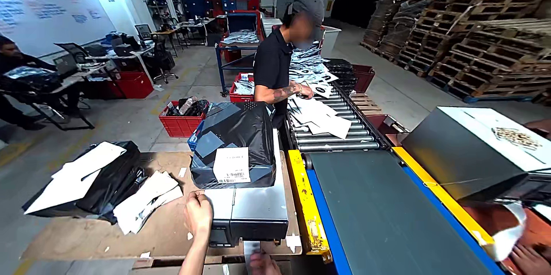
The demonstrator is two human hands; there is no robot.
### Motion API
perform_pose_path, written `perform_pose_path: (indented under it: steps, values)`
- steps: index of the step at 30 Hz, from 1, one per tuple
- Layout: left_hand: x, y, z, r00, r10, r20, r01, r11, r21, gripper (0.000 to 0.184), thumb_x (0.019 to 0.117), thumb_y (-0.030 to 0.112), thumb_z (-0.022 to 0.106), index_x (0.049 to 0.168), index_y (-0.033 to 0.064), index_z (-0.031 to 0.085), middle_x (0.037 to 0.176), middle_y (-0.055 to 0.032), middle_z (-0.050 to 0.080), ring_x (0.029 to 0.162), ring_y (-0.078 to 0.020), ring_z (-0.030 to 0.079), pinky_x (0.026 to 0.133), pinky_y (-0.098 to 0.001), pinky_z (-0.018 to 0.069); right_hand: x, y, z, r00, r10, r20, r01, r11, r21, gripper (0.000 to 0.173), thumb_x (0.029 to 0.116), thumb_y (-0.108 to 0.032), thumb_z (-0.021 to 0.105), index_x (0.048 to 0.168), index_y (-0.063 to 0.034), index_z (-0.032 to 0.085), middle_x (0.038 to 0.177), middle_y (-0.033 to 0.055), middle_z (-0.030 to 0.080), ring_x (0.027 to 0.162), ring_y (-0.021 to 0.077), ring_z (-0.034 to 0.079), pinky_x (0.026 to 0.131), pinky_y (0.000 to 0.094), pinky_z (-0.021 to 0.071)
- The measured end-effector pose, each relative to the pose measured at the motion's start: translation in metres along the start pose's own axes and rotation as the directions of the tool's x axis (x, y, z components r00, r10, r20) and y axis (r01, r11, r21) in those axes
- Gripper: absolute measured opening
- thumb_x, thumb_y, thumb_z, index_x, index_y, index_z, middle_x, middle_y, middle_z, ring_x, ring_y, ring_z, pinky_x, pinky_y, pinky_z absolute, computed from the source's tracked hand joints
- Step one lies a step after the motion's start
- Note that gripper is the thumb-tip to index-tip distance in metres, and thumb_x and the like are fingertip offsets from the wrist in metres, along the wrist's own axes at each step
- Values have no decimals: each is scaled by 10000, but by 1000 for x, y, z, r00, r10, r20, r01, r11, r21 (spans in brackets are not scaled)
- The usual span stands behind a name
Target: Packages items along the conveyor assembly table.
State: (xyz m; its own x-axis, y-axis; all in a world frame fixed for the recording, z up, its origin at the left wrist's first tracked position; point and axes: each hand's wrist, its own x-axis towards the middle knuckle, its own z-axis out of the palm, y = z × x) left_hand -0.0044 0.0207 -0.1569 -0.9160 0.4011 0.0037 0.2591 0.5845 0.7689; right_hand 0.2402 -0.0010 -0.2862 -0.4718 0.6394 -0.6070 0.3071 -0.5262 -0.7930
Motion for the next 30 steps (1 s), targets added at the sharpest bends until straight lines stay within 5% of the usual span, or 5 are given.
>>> perform_pose_path:
  steps: [6,11,18,24,30]
  values:
    - [-5,-3,1,999,5,-51,-2,998,67,307,1048,170,432,1112,70,715,1062,-191,723,1040,-398,679,843,-659,486,27,-7,5,997,-43,-57,53,982,184,355,1103,-73,320,1337,74,543,1151,206,670,931,263,708,825,423,601]
    - [-6,-8,2,997,2,-76,3,998,69,296,1036,187,457,1096,95,731,987,-156,731,967,-365,690,807,-633,497,23,-23,15,989,42,-141,1,958,287,226,1074,-72,474,1136,84,626,959,194,751,739,272,750,636,411,631]
    - [-9,-6,3,997,-16,-75,22,997,80,278,1043,194,481,1081,106,742,936,-141,728,922,-355,688,807,-624,500,25,-21,18,977,85,-197,-4,925,379,251,1046,-167,629,1084,76,676,890,186,771,716,269,765,653,374,646]
    - [-8,-13,7,995,68,-79,-67,998,17,285,1044,180,493,1102,42,736,914,-196,720,886,-391,696,800,-653,509,35,-21,34,924,10,-382,143,918,369,98,968,27,662,982,123,677,744,153,736,594,175,704,558,313,596]
    - [-12,-12,18,986,148,-79,-148,989,-1,326,1038,192,491,1112,-32,717,966,-244,711,922,-364,689,867,-584,517,-12,36,-105,911,-138,-387,134,990,-39,197,966,-148,711,872,25,726,720,110,742,606,196,723,611,380,637]
